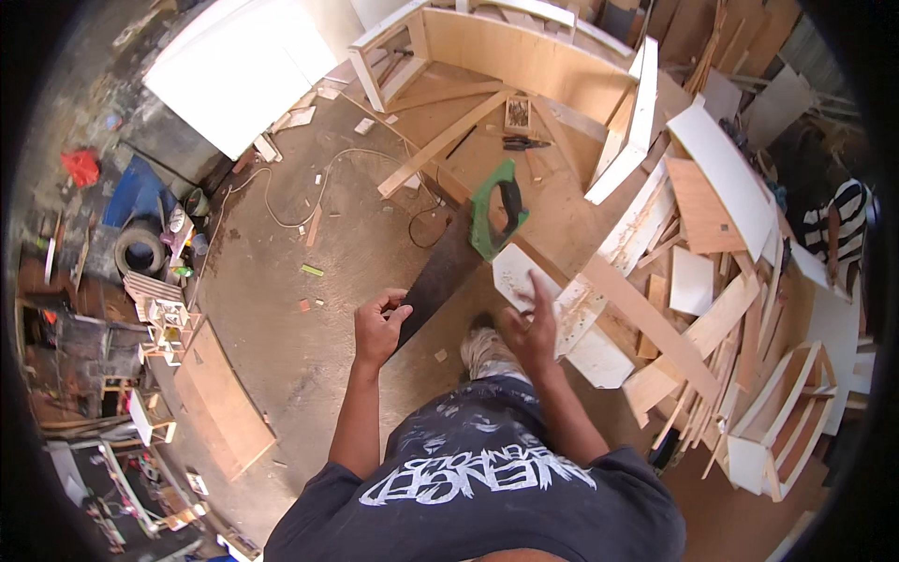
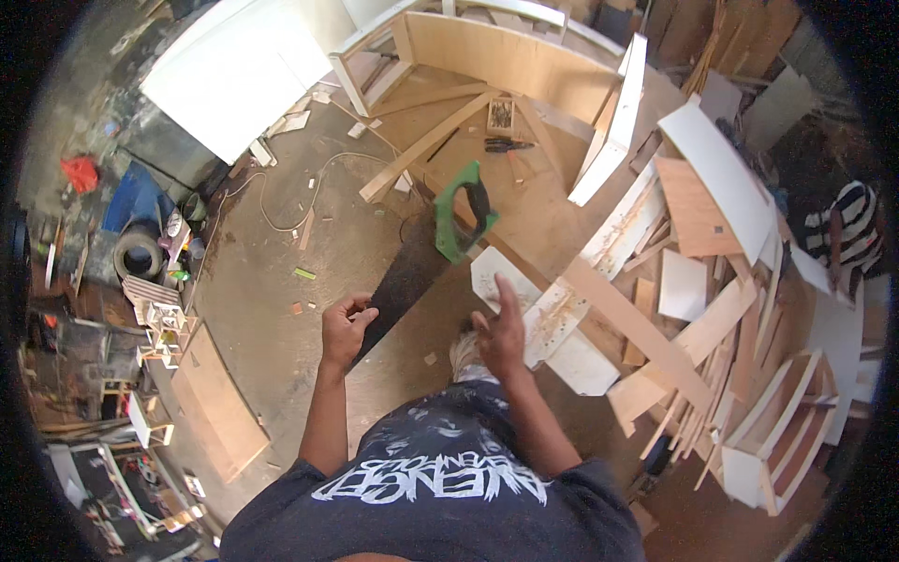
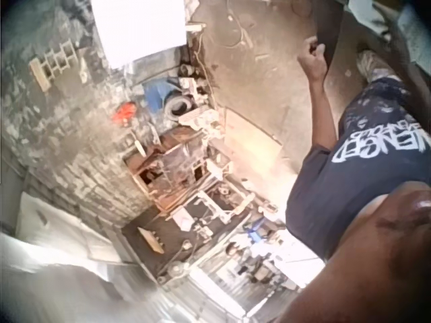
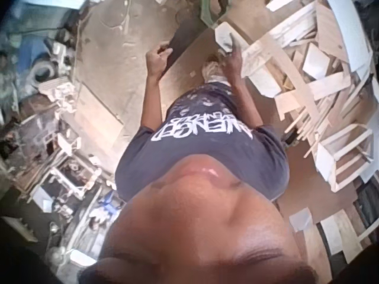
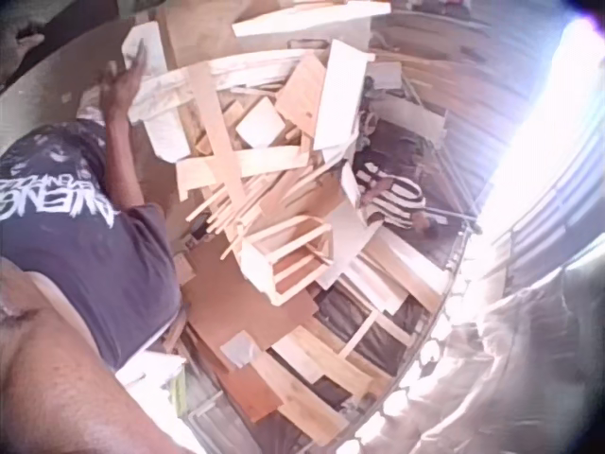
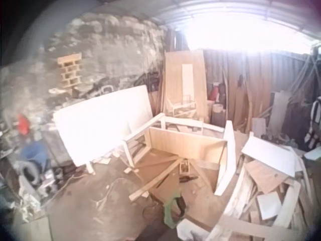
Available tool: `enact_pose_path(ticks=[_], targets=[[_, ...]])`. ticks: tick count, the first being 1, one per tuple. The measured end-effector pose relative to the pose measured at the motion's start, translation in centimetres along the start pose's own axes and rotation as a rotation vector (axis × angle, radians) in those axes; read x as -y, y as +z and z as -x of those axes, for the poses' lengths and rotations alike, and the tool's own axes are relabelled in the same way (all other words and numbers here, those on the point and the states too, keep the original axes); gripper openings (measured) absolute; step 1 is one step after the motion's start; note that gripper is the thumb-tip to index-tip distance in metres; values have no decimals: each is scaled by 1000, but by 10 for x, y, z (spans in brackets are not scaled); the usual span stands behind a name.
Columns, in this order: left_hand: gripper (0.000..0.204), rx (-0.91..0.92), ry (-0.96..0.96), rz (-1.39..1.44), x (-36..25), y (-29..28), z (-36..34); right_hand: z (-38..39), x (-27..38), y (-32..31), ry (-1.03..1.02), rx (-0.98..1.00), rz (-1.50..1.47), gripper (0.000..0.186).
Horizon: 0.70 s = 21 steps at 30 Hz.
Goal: The person sands a piece of wood using a sanding block and then begins to saw another piece of wood with a handsaw.
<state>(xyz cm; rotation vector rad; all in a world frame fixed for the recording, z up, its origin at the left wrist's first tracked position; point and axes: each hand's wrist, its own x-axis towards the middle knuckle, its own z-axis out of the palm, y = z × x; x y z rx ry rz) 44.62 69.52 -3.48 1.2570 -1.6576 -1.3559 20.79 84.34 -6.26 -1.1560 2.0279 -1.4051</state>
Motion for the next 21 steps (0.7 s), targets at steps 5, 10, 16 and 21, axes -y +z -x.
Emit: enact_pose_path(ticks=[5, 10, 16, 21], targets=[[21, 260, -98, -106, 23, -24, -78, -72, -23, 8, -324, -117, 509, 74], [21, 566, -241, -107, 14, -32, -172, -121, -66, 39, -346, -317, 683, 27], [37, 931, -125, -400, -18, -26, -289, -131, -54, 58, -311, -375, 695, 17], [52, 1094, 368, -595, -15, 11, -382, -80, -52, 72, -88, -468, 758, 12]])
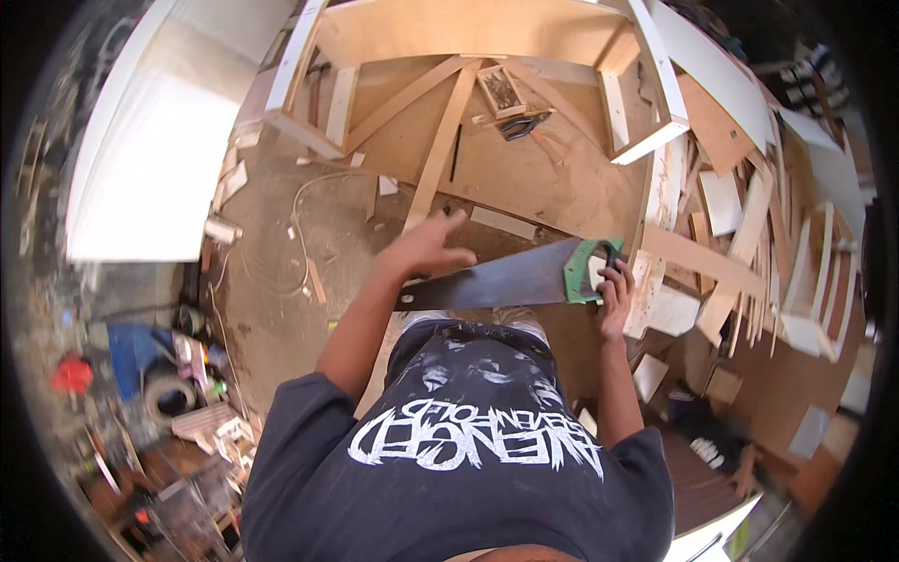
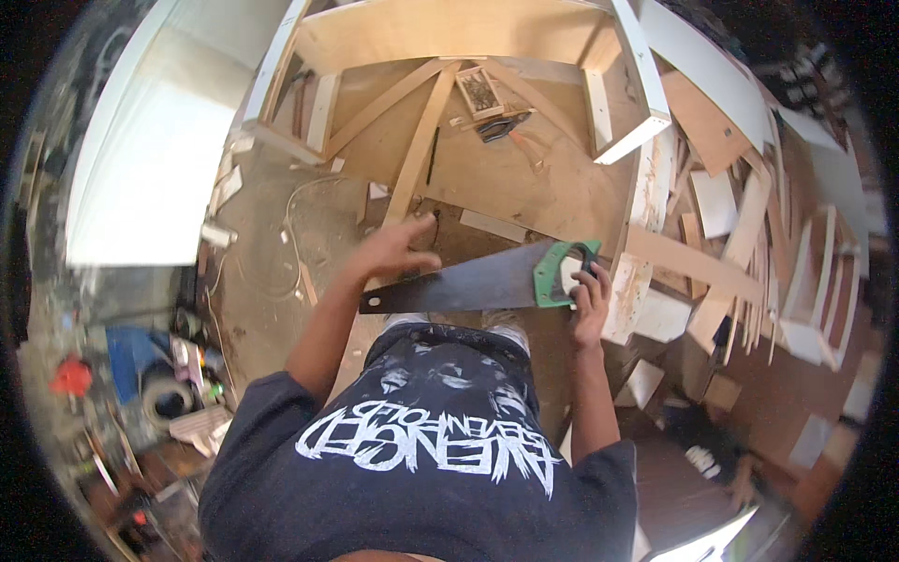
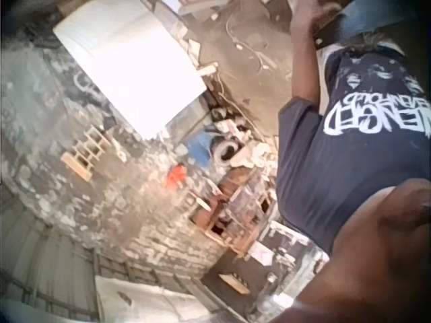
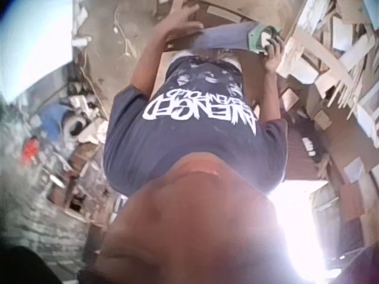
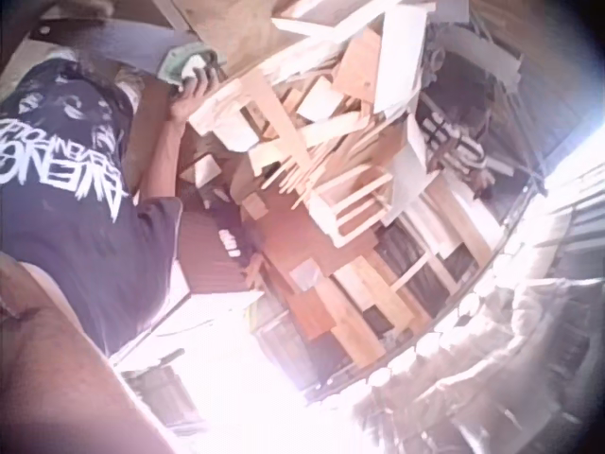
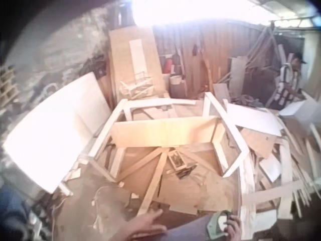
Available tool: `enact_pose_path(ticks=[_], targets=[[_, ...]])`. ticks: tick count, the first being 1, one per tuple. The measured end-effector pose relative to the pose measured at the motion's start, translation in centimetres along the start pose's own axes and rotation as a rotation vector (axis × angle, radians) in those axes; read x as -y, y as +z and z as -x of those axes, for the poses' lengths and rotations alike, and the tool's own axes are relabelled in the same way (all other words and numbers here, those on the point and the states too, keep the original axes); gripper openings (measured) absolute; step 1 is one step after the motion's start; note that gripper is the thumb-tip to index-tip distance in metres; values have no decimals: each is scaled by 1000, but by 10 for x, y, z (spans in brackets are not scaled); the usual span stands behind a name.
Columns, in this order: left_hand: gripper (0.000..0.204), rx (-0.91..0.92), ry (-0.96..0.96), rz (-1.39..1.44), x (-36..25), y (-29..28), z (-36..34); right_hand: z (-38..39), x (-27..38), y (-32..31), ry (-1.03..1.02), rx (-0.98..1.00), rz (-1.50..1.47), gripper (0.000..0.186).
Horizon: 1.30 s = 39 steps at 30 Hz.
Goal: The person sands a piece of wood using a sanding block and then begins to saw another piece of wood with a handsaw.
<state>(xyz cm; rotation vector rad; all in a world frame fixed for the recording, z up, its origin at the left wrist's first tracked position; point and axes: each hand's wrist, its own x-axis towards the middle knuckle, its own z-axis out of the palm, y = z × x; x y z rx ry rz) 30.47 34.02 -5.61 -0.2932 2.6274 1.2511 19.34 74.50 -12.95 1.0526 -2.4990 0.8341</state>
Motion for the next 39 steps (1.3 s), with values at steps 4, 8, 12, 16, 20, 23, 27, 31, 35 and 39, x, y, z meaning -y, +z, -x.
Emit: enact_pose_path(ticks=[4, 8, 12, 16, 20, 23, 27, 31, 35, 39], targets=[[53, -287, 76, 235, 49, -83, -38, 59, 84, -10, 253, -85, 228, 10], [52, -160, -63, 98, 129, -106, -56, 129, 187, 31, 665, -305, 456, 17], [49, 224, -373, 261, 215, -23, -53, 138, 303, 84, 1115, -437, 362, 25], [37, 278, -410, 693, 234, 15, -42, 102, 395, 122, 1441, -468, 255, 29], [28, 456, -204, 604, 245, 18, -51, 106, 446, 170, 1535, -615, 243, 33], [28, 594, -161, 666, 244, 23, -64, 108, 477, 197, 1515, -738, 241, 32], [29, 688, -110, 649, 209, 26, -66, 101, 521, 238, 1582, -1014, 24, 32], [30, 820, -117, 813, 209, 49, -80, 73, 565, 259, 1754, -1004, 90, 32], [31, 822, -165, 769, 173, 74, -78, 57, 589, 286, 1772, -1110, 74, 28], [28, 881, -119, 576, 151, 84, -85, 14, 589, 281, 1715, -1145, -40, 18]])
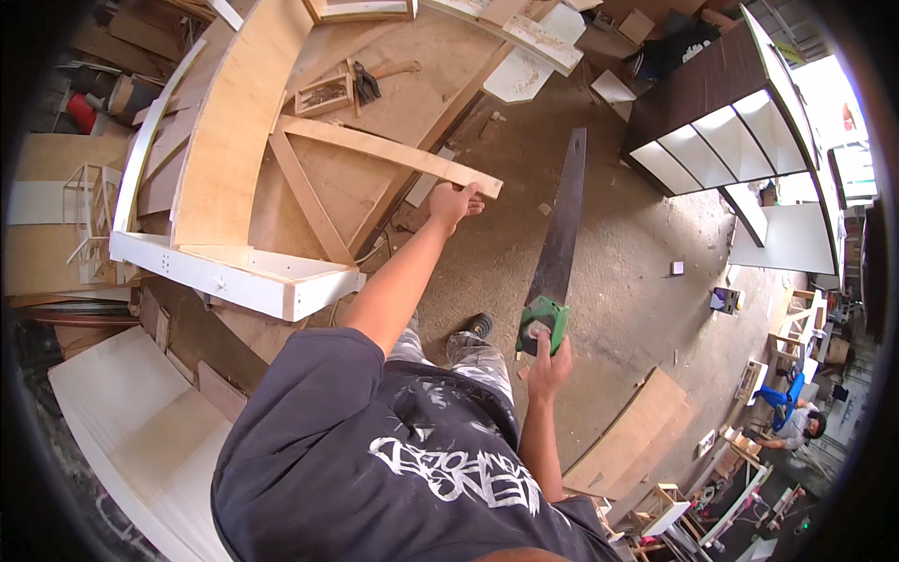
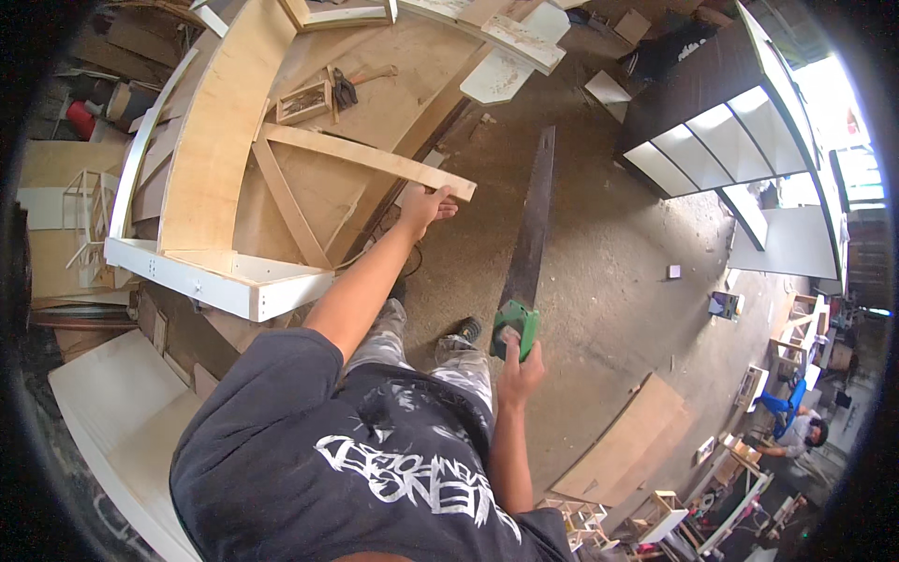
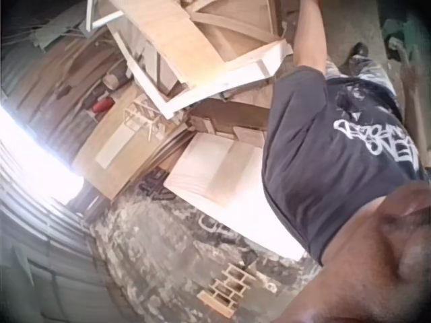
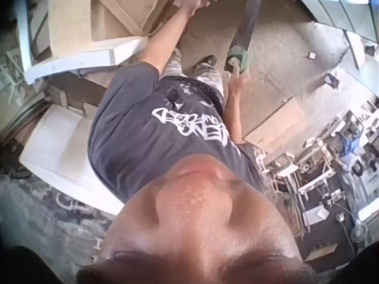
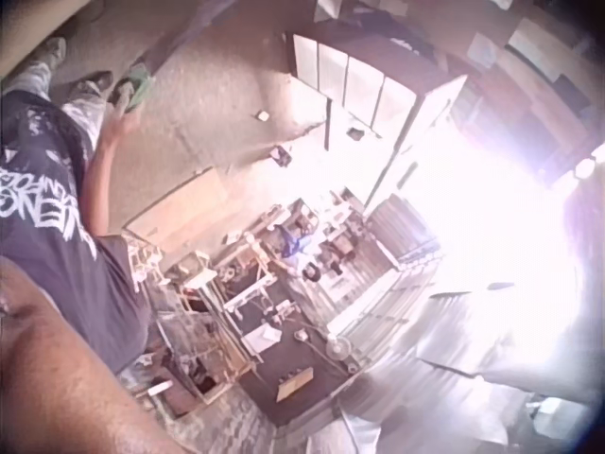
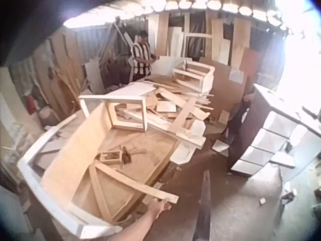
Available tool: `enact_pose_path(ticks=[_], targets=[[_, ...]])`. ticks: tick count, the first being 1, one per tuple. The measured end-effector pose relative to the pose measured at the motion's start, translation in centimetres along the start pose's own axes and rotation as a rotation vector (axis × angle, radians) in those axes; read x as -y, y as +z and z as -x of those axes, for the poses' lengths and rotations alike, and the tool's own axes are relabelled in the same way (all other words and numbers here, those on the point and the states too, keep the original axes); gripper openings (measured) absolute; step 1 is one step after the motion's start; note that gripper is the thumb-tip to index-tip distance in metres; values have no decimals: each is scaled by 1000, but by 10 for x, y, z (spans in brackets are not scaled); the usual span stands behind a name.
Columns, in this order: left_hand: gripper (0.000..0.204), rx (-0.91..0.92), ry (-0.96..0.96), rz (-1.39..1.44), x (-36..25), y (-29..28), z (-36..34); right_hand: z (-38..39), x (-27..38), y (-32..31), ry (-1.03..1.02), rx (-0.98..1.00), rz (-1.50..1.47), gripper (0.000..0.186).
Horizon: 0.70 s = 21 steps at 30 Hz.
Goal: The person sands a piece of wood using a sanding block and then begins to saw another piece of wood with a handsaw.
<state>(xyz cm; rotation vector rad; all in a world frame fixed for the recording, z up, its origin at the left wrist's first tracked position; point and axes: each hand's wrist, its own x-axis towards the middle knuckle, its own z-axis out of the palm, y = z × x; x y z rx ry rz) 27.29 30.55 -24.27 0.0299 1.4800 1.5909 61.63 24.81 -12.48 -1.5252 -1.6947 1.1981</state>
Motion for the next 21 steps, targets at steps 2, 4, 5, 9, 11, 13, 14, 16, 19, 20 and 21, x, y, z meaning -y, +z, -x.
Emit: enact_pose_path(ticks=[2, 4, 5, 9, 11, 13, 14, 16, 19, 20, 21], targets=[[31, -42, -52, -372, -16, 3, 10, 0, -2, 18, 19, 28, -132, 18], [33, -14, -44, -708, -26, -22, 18, 0, 10, 38, 22, 90, -298, 18], [35, 15, -30, -1029, -29, -35, 24, 4, 7, 44, 30, 95, -302, 18], [42, -123, 212, -667, 2, -81, 72, 4, 12, 79, 13, 114, -326, 18], [45, -115, 84, -480, 9, -90, 120, 2, 26, 91, -28, 126, -268, 18], [45, -171, -243, -381, 13, -104, 165, -5, 45, 104, -97, 86, -163, 19], [46, -230, -451, -309, 10, -112, 188, -10, 47, 109, -107, 89, -164, 19], [51, -428, -469, -113, 17, -126, 216, -19, 48, 118, -102, 128, -49, 20], [58, -674, -133, -113, 54, -161, 205, -27, 58, 132, -97, 159, -113, 21], [57, -698, 37, -208, 61, -164, 206, -28, 56, 136, -98, 173, -106, 21], [55, -723, 205, -312, 65, -167, 208, -29, 54, 140, -121, 148, -94, 21]])
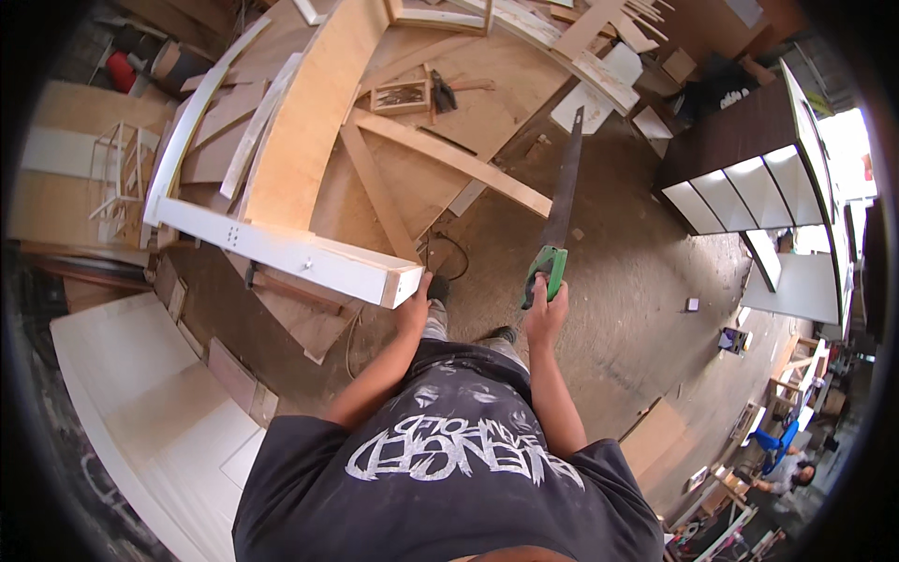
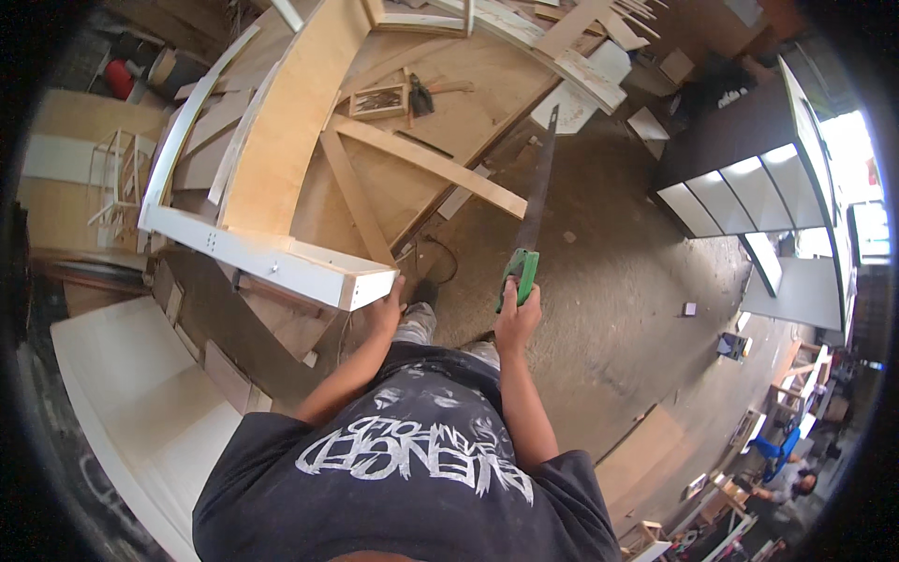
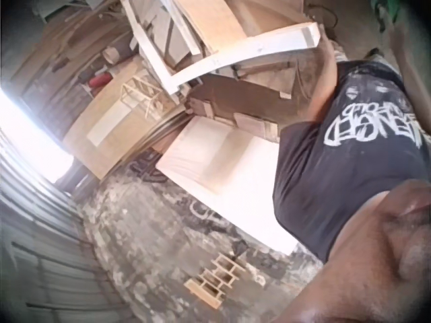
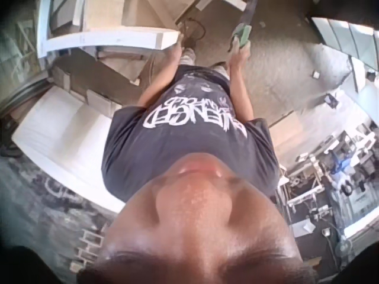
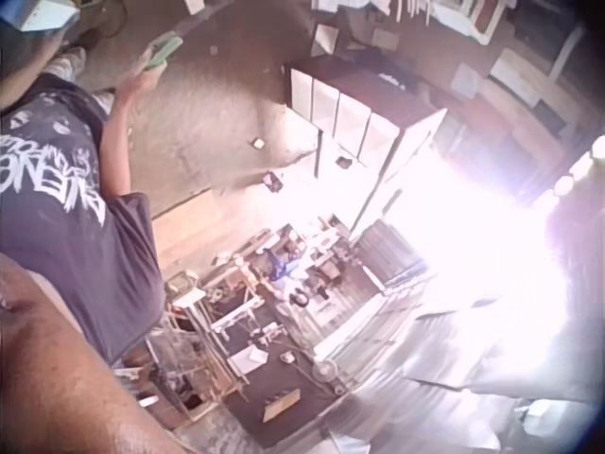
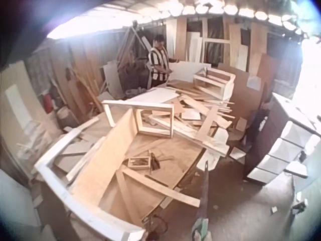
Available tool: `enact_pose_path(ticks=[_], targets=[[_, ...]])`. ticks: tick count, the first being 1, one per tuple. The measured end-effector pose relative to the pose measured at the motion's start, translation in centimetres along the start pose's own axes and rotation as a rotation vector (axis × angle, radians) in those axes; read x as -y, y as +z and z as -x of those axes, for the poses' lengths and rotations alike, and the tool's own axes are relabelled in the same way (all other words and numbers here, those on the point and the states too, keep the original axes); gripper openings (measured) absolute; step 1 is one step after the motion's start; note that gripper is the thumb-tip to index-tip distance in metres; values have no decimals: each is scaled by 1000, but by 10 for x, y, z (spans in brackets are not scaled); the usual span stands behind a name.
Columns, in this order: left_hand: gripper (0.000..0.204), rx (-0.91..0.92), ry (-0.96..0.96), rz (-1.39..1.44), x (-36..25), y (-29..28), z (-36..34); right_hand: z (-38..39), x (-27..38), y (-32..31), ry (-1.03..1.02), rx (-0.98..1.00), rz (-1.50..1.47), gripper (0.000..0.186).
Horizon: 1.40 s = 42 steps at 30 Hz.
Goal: The person sands a piece of wood using a sanding block and then begins to saw another piece of wood with a handsaw.
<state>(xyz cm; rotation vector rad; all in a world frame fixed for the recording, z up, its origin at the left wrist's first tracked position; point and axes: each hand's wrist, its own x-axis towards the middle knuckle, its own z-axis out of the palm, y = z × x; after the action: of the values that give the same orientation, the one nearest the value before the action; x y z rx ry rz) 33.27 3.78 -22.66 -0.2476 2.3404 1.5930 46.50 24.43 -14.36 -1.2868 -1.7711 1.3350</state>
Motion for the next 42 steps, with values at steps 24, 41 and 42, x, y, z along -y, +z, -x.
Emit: enact_pose_path(ticks=[24, 41, 42], targets=[[52, -214, 76, -237, 13, -52, -36, 17, -9, -4, -50, -11, 183, 22], [70, 357, 1366, -762, -117, 138, -214, 87, -14, -32, -26, -152, -322, 12], [67, 433, 1436, -771, -123, 138, -226, 91, -15, -27, -17, -163, -325, 12]])
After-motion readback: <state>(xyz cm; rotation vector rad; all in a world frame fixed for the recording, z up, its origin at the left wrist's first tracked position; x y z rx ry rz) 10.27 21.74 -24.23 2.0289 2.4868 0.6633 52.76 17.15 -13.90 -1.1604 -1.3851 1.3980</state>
